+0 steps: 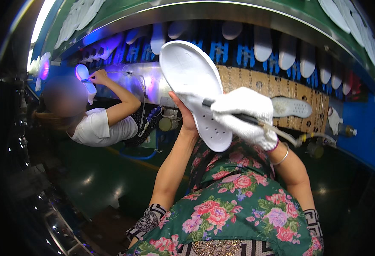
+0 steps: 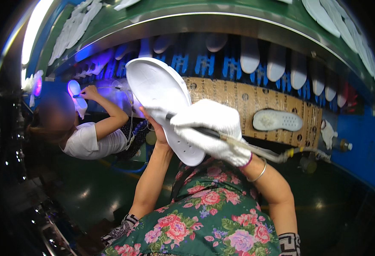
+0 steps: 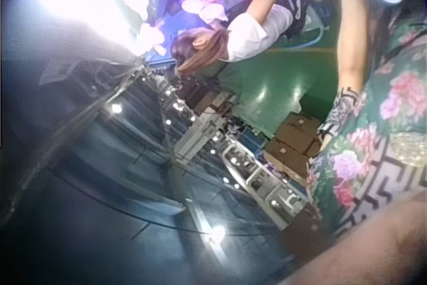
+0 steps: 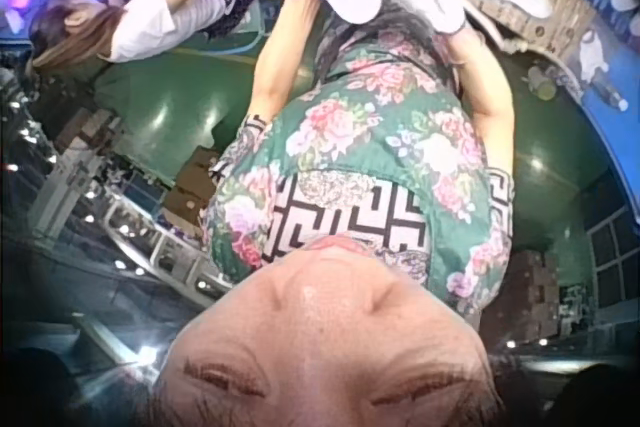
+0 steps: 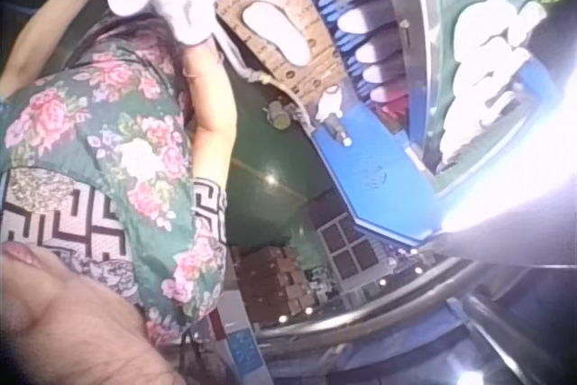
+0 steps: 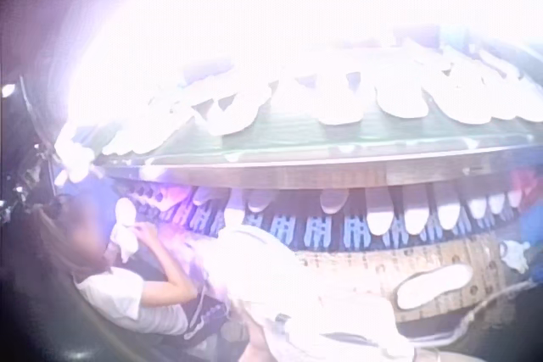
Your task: The person applies a substance to the inner surfaces of white shoe components using a brush and then places the components onto an overhead conveyor belt.
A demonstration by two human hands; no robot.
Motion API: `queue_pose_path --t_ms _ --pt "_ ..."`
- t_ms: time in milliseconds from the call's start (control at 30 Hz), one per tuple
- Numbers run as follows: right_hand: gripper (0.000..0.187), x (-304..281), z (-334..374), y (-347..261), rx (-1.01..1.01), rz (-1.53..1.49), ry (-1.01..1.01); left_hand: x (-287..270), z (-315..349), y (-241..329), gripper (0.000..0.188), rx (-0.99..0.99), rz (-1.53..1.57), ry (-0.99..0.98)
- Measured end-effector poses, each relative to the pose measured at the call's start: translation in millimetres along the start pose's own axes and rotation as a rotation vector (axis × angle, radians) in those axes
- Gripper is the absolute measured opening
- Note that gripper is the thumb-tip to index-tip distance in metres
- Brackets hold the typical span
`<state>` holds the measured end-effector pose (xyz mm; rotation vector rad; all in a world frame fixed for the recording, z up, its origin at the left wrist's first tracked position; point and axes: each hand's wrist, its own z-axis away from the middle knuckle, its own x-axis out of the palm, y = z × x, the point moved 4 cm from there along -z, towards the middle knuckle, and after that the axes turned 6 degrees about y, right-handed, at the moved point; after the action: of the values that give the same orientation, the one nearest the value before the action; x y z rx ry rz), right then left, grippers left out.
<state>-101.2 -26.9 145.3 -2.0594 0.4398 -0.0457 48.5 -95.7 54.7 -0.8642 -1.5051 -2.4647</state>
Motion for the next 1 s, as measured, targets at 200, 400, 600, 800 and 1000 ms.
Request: queue_pose_path --t_ms 200,400,600,800,1000 --pt "0.031 18 27 -4 -0.246 0.2 -0.003 14 -7 -14 0.125 -0.285 0.575 -0.383" --pt "0.03 4 15 -2 -0.043 0.064 0.034 1 -19 -10 0.128 -0.188 0.661 -0.344" --pt "0.034 24 34 -10 -0.154 -0.001 -0.076 -2 -28 -10 0.123 -0.332 0.695 -0.742" --pt "0.032 21 32 -7 -0.193 0.213 -0.01 -15 -40 -6 0.12 -0.144 0.638 -0.53" --pt "0.028 18 29 -6 0.002 -0.145 -0.054 -11 -45 5 0.124 -0.201 0.717 -0.655"
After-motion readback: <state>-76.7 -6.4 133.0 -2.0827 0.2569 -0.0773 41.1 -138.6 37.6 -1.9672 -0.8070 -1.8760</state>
